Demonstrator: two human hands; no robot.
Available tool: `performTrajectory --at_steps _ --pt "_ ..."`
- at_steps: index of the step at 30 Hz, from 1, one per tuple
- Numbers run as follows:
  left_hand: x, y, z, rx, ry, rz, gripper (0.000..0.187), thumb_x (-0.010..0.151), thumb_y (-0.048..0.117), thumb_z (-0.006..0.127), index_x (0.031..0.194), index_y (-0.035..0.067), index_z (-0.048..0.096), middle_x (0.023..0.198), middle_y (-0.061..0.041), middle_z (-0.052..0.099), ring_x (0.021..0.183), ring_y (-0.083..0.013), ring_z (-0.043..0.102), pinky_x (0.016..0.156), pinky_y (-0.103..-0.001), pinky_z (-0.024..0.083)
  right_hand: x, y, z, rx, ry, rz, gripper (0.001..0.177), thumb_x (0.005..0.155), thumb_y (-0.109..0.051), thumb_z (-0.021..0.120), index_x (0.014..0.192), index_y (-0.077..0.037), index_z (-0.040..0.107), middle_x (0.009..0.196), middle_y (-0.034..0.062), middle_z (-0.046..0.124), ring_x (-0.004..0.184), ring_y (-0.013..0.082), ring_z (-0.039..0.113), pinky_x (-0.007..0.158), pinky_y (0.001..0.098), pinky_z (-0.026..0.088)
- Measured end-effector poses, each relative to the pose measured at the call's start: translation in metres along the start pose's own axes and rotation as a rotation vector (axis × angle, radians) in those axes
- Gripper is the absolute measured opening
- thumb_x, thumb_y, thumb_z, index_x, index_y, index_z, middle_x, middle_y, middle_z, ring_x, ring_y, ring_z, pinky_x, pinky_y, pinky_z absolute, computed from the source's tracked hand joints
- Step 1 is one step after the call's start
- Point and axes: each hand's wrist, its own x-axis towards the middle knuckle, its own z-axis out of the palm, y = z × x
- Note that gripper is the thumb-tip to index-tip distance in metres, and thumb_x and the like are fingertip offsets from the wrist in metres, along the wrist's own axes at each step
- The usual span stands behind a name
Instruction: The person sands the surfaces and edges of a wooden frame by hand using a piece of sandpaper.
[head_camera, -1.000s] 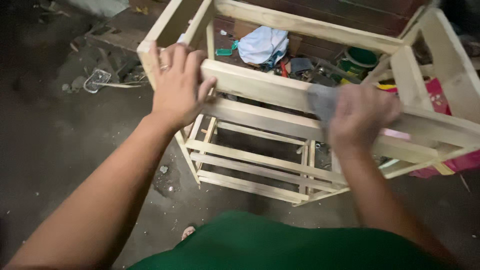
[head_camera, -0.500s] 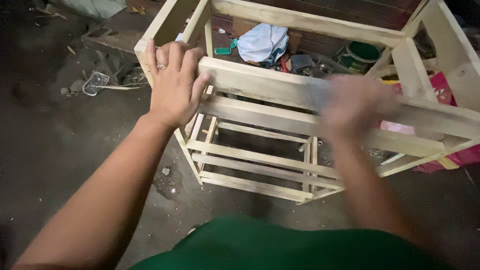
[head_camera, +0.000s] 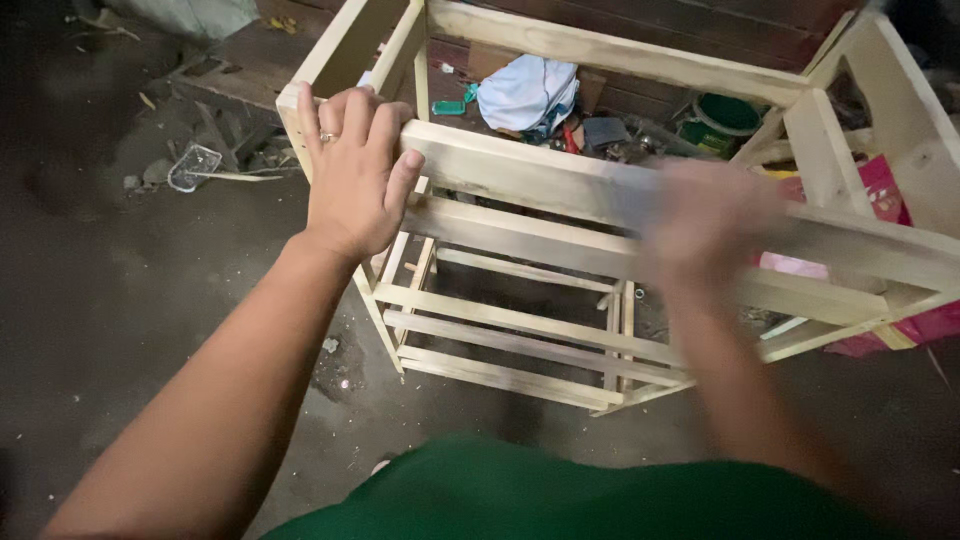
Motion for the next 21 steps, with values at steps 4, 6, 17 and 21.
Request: performTrajectory --at_steps 4,6,17,21 --pt "0.002 0.0 -0.001 -0.012 -0.03 0.03 0.04 0.11 0.035 0.05 0.136 0.005 0.055 0.136 -0.016 0.049 0.14 -0.0402 0.037 0.122 -0.067 -0.003 -0.024 0.037 -0.043 -0.24 0.056 0.232 0.041 0.1 -0.032 0.063 0.133 -0.007 0.061 0.126 0.0128 0.059 0.124 0.0331 0.05 0.111 0.0671 0.022" --pt "0.004 0.0 -0.002 -0.016 -0.042 0.029 0.039 0.109 0.034 0.051 0.136 0.006 0.054 0.138 -0.015 0.05 0.141 -0.0395 0.037 0.121 -0.068 -0.004 -0.022 0.016 -0.027 -0.188 0.084 0.254 0.042 0.1 -0.032 0.064 0.134 -0.007 0.061 0.127 0.013 0.059 0.125 0.0331 0.049 0.111 0.0673 0.021" --pt "-0.002 -0.002 0.007 -0.007 0.035 0.049 0.05 0.106 0.036 0.059 0.146 0.006 0.049 0.15 -0.017 0.048 0.151 -0.042 0.03 0.123 -0.066 -0.003 -0.027 0.007 -0.034 -0.208 0.076 0.034 0.032 0.11 -0.022 0.064 0.14 -0.011 0.06 0.139 0.013 0.057 0.14 0.034 0.043 0.117 0.0705 0.013" --pt "-0.002 -0.004 0.006 0.0 0.031 0.095 0.057 0.106 0.036 0.058 0.151 0.003 0.046 0.156 -0.019 0.044 0.151 -0.0433 0.03 0.121 -0.066 -0.005 -0.018 -0.034 0.004 -0.048 0.079 0.216 0.039 0.1 -0.026 0.066 0.135 -0.01 0.057 0.137 0.016 0.054 0.137 0.0352 0.042 0.118 0.0605 0.023"
